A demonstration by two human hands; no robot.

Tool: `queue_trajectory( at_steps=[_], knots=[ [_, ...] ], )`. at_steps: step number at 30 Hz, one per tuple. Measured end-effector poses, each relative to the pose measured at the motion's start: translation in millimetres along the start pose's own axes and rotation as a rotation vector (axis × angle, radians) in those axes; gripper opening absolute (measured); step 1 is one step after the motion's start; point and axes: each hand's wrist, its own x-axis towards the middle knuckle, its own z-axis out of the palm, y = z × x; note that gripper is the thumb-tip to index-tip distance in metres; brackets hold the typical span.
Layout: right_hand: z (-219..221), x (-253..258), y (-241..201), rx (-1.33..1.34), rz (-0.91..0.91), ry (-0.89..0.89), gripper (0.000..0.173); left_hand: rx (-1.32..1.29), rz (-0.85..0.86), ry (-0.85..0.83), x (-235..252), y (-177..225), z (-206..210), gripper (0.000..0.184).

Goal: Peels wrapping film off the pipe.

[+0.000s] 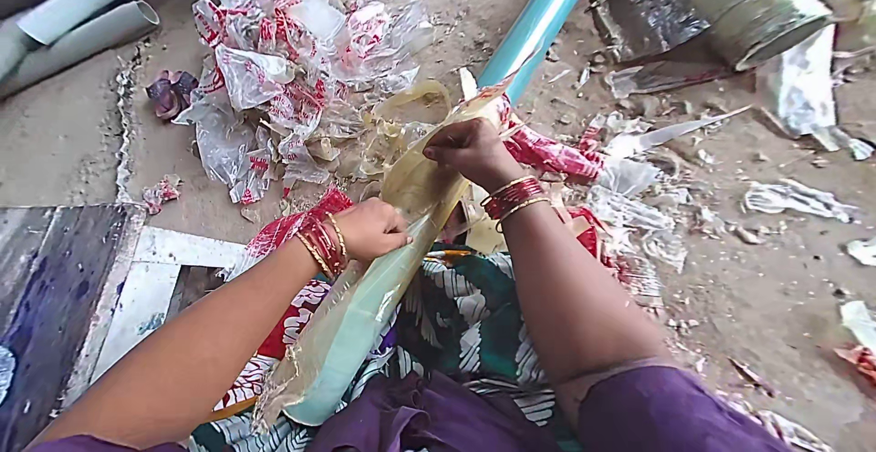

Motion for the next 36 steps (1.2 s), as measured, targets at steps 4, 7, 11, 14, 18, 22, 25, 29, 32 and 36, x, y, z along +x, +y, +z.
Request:
queue_trajectory(
  at_steps=[4, 7, 11, 14, 18, 22, 25, 29, 32, 36],
  knots=[
    [-2, 0, 12, 0.243, -0.004, 0.08, 0.01, -0.437, 0.078, 0.17, -4, -33, 12, 0.038],
    [-10, 1, 17, 0.355, 0.132, 0.177, 0.02, -0.725, 0.111, 0.258, -9, -48, 20, 0.038],
    [-12, 4, 15, 0.138, 0.487, 0.34, 0.02, -0.923, 0.142, 0.351, -9, -59, 29, 0.041],
    [-9, 1, 9, 0.126, 0.613, 0.265, 0.022, -1.038, 0.127, 0.39, -11, -62, 31, 0.041],
    [-14, -5, 3, 0.194, 0.311, -0.03, 0.015, -1.126, 0.106, 0.462, -16, -71, 29, 0.043],
    [-9, -5, -13, -0.02, 0.066, -0.163, 0.039, -1.129, 0.125, 0.46, -14, -71, 32, 0.041],
    [4, -6, -27, -0.275, -0.051, -0.247, 0.028, -1.09, 0.122, 0.445, -11, -65, 35, 0.04],
    [17, -4, -17, -0.279, -0.16, -0.247, 0.007, -1.109, 0.119, 0.454, -10, -60, 37, 0.039],
    [30, -6, -7, -0.265, -0.309, -0.106, 0.008, -1.113, 0.133, 0.48, -10, -60, 41, 0.039],
    [39, -8, -4, -0.283, -0.322, -0.012, 0.008, -1.056, 0.13, 0.505, -11, -54, 43, 0.042]
  ],
)
